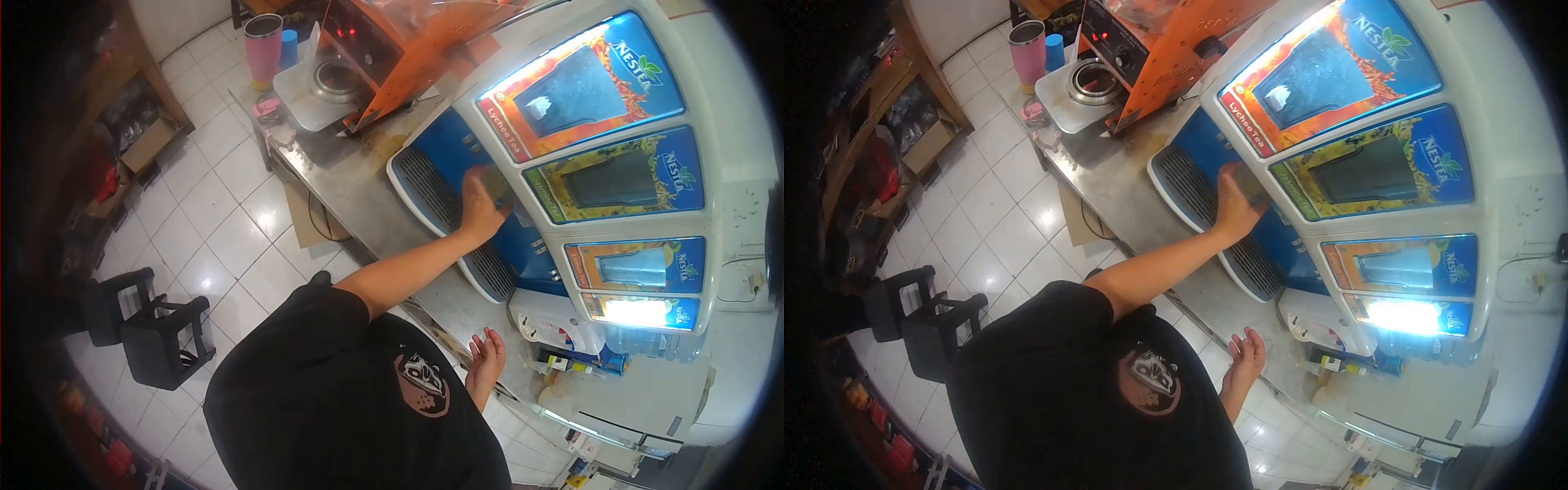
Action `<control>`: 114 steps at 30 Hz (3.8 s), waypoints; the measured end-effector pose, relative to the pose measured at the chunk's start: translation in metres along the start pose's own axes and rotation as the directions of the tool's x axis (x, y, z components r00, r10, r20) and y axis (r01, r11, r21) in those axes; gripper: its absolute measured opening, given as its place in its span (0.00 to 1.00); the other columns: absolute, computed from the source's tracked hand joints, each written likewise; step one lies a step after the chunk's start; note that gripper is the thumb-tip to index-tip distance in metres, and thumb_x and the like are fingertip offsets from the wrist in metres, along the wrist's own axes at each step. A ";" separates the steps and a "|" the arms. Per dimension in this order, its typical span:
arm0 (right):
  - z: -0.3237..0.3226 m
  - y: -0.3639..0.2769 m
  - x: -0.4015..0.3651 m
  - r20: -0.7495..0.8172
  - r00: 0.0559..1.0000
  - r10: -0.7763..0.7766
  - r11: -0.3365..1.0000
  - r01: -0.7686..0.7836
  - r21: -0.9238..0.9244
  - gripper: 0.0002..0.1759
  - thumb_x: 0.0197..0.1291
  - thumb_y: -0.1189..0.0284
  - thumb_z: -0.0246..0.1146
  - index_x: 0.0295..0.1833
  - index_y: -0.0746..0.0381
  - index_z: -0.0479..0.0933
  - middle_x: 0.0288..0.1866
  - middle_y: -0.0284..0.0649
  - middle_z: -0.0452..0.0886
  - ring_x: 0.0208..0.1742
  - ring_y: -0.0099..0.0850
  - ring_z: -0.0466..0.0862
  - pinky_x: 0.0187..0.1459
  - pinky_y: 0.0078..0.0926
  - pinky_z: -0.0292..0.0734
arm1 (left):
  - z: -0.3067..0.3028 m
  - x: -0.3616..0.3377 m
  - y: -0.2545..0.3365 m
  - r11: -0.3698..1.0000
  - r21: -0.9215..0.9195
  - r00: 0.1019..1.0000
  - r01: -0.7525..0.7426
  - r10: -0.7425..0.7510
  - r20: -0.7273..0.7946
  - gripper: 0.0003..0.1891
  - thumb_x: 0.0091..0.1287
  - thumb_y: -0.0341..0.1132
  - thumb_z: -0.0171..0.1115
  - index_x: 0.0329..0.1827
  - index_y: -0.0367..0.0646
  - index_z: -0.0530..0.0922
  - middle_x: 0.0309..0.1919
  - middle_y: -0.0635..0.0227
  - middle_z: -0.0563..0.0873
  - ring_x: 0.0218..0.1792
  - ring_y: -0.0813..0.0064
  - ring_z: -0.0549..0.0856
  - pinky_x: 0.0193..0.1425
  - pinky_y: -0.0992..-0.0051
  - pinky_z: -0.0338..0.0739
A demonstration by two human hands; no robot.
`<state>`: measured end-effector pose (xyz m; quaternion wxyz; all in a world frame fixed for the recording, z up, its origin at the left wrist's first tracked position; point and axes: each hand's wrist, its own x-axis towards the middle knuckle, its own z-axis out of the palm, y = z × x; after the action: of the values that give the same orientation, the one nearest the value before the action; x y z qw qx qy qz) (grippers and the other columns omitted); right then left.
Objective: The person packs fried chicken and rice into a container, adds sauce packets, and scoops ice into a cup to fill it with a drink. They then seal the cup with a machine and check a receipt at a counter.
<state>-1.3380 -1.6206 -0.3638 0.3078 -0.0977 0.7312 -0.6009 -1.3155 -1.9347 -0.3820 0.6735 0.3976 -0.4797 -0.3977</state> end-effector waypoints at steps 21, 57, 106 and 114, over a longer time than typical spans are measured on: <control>0.026 0.008 -0.005 0.046 0.998 0.046 0.999 -0.046 0.004 0.15 0.66 0.75 0.57 0.57 0.66 0.73 0.54 0.41 0.78 0.48 0.33 0.82 0.50 0.27 0.78 | -0.012 0.005 0.013 0.994 0.099 0.998 -0.035 0.029 0.058 0.39 0.42 0.30 0.76 0.58 0.36 0.62 0.51 0.50 0.71 0.53 0.48 0.71 0.57 0.56 0.66; 0.030 0.021 -0.015 0.114 0.990 0.089 0.994 -0.081 -0.068 0.16 0.66 0.74 0.57 0.57 0.68 0.73 0.54 0.42 0.78 0.48 0.33 0.82 0.51 0.26 0.78 | -0.026 0.019 0.021 0.986 0.165 0.995 -0.004 -0.012 0.096 0.34 0.37 0.34 0.78 0.51 0.40 0.72 0.47 0.55 0.75 0.53 0.51 0.71 0.60 0.56 0.65; 0.042 0.089 -0.076 -0.009 0.999 0.053 0.989 -0.051 0.137 0.17 0.61 0.75 0.60 0.55 0.65 0.75 0.54 0.42 0.79 0.45 0.32 0.83 0.47 0.27 0.79 | -0.180 0.032 0.030 0.959 -0.214 0.748 0.184 0.005 0.663 0.44 0.44 0.31 0.79 0.65 0.39 0.64 0.56 0.61 0.76 0.59 0.70 0.76 0.64 0.71 0.71; 0.071 0.096 -0.118 0.034 0.999 -0.028 0.991 0.023 0.129 0.15 0.62 0.76 0.58 0.55 0.65 0.75 0.53 0.40 0.79 0.43 0.28 0.83 0.45 0.21 0.77 | -0.248 0.037 0.058 0.979 -0.124 0.679 0.160 -0.018 0.734 0.45 0.45 0.28 0.77 0.68 0.40 0.61 0.59 0.62 0.73 0.63 0.69 0.73 0.67 0.70 0.68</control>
<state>-1.1825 -1.5934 -0.4206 0.3188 -0.0977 0.6842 -0.6487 -1.0591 -1.9088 -0.3718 0.4395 0.1675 -0.6505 -0.5964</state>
